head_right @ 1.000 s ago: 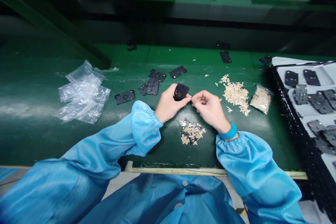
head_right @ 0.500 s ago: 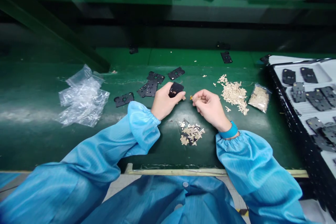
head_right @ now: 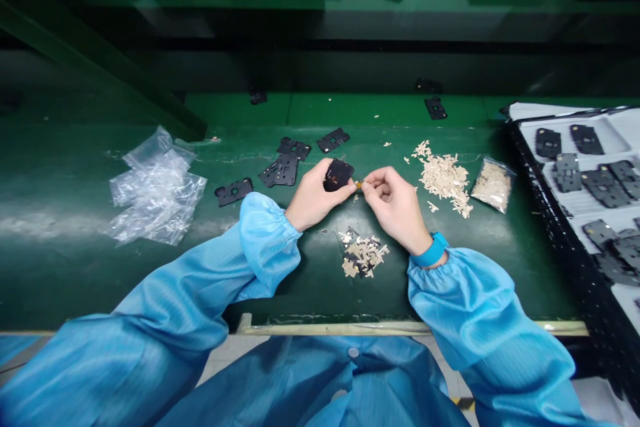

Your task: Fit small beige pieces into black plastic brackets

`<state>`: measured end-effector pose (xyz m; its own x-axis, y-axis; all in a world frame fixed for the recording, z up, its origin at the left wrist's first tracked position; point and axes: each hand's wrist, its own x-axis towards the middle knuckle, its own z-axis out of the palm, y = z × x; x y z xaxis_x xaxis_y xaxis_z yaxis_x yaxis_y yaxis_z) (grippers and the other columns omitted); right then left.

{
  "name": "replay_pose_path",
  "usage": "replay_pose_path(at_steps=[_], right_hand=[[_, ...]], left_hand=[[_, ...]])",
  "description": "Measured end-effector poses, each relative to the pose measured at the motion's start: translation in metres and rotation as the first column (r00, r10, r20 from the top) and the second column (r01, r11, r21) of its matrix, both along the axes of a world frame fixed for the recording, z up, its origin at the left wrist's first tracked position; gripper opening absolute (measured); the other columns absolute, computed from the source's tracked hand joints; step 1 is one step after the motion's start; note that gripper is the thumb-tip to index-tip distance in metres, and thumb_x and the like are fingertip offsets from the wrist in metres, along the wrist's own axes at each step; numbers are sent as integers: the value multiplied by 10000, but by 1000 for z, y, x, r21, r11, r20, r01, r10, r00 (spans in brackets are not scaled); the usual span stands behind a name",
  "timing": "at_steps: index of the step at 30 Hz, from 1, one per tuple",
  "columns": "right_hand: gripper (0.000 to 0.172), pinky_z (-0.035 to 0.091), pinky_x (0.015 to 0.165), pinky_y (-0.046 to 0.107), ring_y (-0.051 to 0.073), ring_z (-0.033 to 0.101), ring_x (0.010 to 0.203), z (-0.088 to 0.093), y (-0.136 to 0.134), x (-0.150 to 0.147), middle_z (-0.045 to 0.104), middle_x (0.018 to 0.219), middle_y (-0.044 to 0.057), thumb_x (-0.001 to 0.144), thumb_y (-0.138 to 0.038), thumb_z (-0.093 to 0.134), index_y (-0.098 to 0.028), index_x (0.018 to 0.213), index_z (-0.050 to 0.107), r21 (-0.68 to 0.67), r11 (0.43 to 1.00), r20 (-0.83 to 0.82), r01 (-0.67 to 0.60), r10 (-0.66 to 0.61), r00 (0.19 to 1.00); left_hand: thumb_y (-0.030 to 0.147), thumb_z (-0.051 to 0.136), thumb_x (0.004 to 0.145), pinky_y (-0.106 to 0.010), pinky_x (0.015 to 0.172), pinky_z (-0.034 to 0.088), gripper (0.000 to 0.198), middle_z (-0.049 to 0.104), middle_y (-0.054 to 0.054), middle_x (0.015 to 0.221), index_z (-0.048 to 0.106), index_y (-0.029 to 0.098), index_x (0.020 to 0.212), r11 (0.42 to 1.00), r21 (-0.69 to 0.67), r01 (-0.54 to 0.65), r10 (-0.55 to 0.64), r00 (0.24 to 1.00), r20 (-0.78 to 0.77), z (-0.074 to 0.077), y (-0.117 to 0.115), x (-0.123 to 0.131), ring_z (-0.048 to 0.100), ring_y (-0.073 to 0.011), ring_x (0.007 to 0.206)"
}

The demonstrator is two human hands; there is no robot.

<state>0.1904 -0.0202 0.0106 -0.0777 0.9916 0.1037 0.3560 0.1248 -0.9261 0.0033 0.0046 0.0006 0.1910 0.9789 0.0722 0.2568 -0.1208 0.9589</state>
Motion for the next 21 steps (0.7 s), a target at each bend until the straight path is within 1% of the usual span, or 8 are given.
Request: replay_pose_path(at_steps=[2, 4, 7, 10, 13, 15, 18, 21], right_hand=[[116, 466, 564, 279, 131, 571, 638, 0, -2, 0, 621, 805, 8, 940, -311, 661, -212, 969, 609, 140, 990, 74, 33, -44, 996], [82, 475, 585, 291, 140, 575, 648, 0, -4, 1, 628, 802, 14, 952, -293, 652, -217, 937, 624, 227, 974, 170, -19, -21, 985], [94, 478, 592, 299, 149, 588, 646, -1, -4, 3, 653, 791, 19, 966, -298, 639, -218, 917, 647, 224, 972, 223, -68, 17, 975], [97, 470, 587, 300, 149, 582, 630, -4, 3, 8, 660, 786, 17, 969, -296, 633, -213, 926, 654, 201, 980, 219, -9, -36, 975], [72, 466, 614, 306, 147, 561, 616, -5, 9, 15, 653, 788, 17, 960, -254, 638, -204, 918, 668, 249, 968, 322, -19, -64, 945], [64, 475, 650, 313, 163, 588, 670, -4, 10, 15, 665, 839, 37, 961, -243, 632, -199, 950, 677, 289, 951, 434, -105, -32, 901], [134, 485, 697, 326, 211, 649, 822, -4, 6, 9, 693, 972, 86, 972, -274, 614, -185, 1053, 673, 301, 922, 615, -241, 5, 789], [169, 458, 660, 330, 237, 659, 850, -5, 5, 0, 694, 992, 111, 970, -296, 593, -171, 1050, 674, 290, 919, 745, -268, -41, 665]], left_hand=[[287, 742, 821, -264, 729, 480, 222, 698, 3, 879, 618, 181, 972, 1000, -8, -5, 6, 1000, 19, 0, 0, 0, 626, -136, 790], [279, 739, 822, -263, 734, 484, 219, 697, 4, 881, 619, 180, 977, 1000, -10, -1, 1, 999, 32, 0, 0, 0, 627, -134, 790], [265, 736, 825, -264, 742, 493, 211, 706, -5, 898, 618, 180, 979, 1000, -12, -5, 5, 999, 41, -1, 0, 1, 638, -136, 800], [254, 727, 836, -260, 706, 496, 200, 698, -5, 886, 604, 182, 977, 998, -24, -55, 57, 996, 74, -1, 2, 1, 625, -121, 734], [246, 716, 850, -251, 633, 487, 189, 675, 5, 865, 578, 186, 964, 991, -59, -117, 124, 984, 126, 0, 4, 2, 581, -92, 619], [233, 712, 854, -245, 608, 483, 182, 668, 7, 860, 566, 188, 953, 988, -75, -136, 146, 978, 146, 1, 4, 2, 568, -82, 587], [211, 706, 856, -237, 606, 482, 169, 659, 13, 840, 563, 192, 945, 986, -80, -146, 157, 977, 145, 3, 5, 3, 567, -80, 586], [200, 700, 858, -233, 608, 480, 159, 648, 18, 835, 566, 192, 942, 987, -74, -146, 155, 977, 143, 3, 4, 3, 564, -77, 589]])
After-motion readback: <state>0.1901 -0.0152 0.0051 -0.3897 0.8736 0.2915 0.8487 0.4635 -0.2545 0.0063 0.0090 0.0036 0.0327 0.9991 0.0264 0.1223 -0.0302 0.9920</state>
